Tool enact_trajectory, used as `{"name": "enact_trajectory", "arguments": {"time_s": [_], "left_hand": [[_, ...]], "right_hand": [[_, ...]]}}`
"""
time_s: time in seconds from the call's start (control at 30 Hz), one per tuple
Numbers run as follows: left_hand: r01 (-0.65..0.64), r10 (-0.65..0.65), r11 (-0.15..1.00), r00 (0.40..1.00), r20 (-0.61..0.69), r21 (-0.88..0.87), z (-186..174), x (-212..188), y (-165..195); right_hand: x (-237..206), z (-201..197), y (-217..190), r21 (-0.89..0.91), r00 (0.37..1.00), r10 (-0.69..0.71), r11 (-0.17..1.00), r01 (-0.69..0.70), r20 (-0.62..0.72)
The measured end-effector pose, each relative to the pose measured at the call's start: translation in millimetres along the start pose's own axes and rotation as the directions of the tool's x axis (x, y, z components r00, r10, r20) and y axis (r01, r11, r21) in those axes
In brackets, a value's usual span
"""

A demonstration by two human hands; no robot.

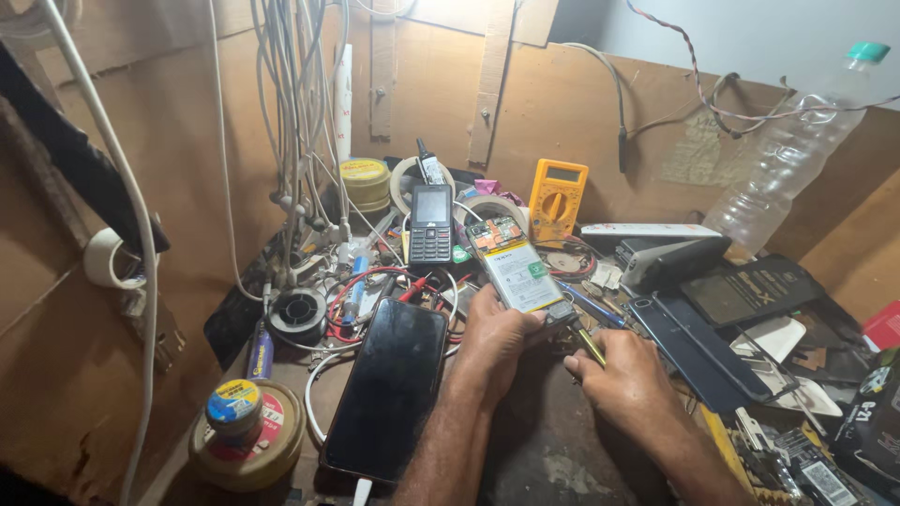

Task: The person uses a small screwdriver to manipulate components on a disassembled mobile phone motherboard. They then place the battery back into the phone chassis and continue to adjust internal parts.

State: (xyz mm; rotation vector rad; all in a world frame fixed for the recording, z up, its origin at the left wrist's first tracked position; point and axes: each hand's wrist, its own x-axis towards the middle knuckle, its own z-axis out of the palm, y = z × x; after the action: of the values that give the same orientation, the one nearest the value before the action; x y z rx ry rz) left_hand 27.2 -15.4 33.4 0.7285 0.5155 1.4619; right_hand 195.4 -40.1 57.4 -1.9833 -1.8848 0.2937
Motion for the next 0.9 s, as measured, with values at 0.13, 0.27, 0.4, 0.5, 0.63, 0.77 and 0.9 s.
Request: {"name": "enact_trajectory", "arguments": {"time_s": [0.13, 0.27, 0.4, 0.5, 0.63, 0.77, 0.9], "left_hand": [[0.012, -0.012, 0.999, 1.000, -0.002, -0.047, 0.1, 0.6, -0.9], [0.023, -0.023, 0.999, 1.000, 0.020, -0.043, -0.5, 1.7, -5.9], [0.027, -0.027, 1.000, 0.999, 0.037, 0.014, 0.8, 2.7, -12.4], [0.013, -0.015, 1.000, 0.997, 0.073, 0.028, 0.1, 2.1, -14.7], [-0.006, 0.002, 0.998, 0.999, 0.053, 0.058, 1.3, 2.1, -14.7], [0.012, -0.014, 0.999, 0.998, 0.060, 0.043, 3.8, 1.6, -13.9], [0.053, -0.053, 0.999, 0.998, 0.045, 0.010, 4.9, 1.2, -14.5]], "right_hand": [[-1.6, -1.7, 7.6, 0.209, 0.990, 0.091, 0.976, -0.066, -0.110], [-1.0, -2.7, 13.0, 0.519, 0.985, 0.082, 0.855, 0.008, -0.150], [2.6, -2.1, 12.5, 0.685, 0.989, -0.028, 0.719, 0.123, -0.148], [5.9, 0.0, 9.0, 0.541, 0.969, -0.109, 0.813, 0.216, -0.222], [7.6, 4.2, 4.4, 0.633, 0.988, -0.065, 0.761, 0.142, -0.142], [5.0, 4.8, 4.4, 0.394, 0.941, -0.185, 0.872, 0.290, -0.284], [3.7, 4.2, 3.4, 0.375, 0.935, -0.198, 0.876, 0.303, -0.293]]}}
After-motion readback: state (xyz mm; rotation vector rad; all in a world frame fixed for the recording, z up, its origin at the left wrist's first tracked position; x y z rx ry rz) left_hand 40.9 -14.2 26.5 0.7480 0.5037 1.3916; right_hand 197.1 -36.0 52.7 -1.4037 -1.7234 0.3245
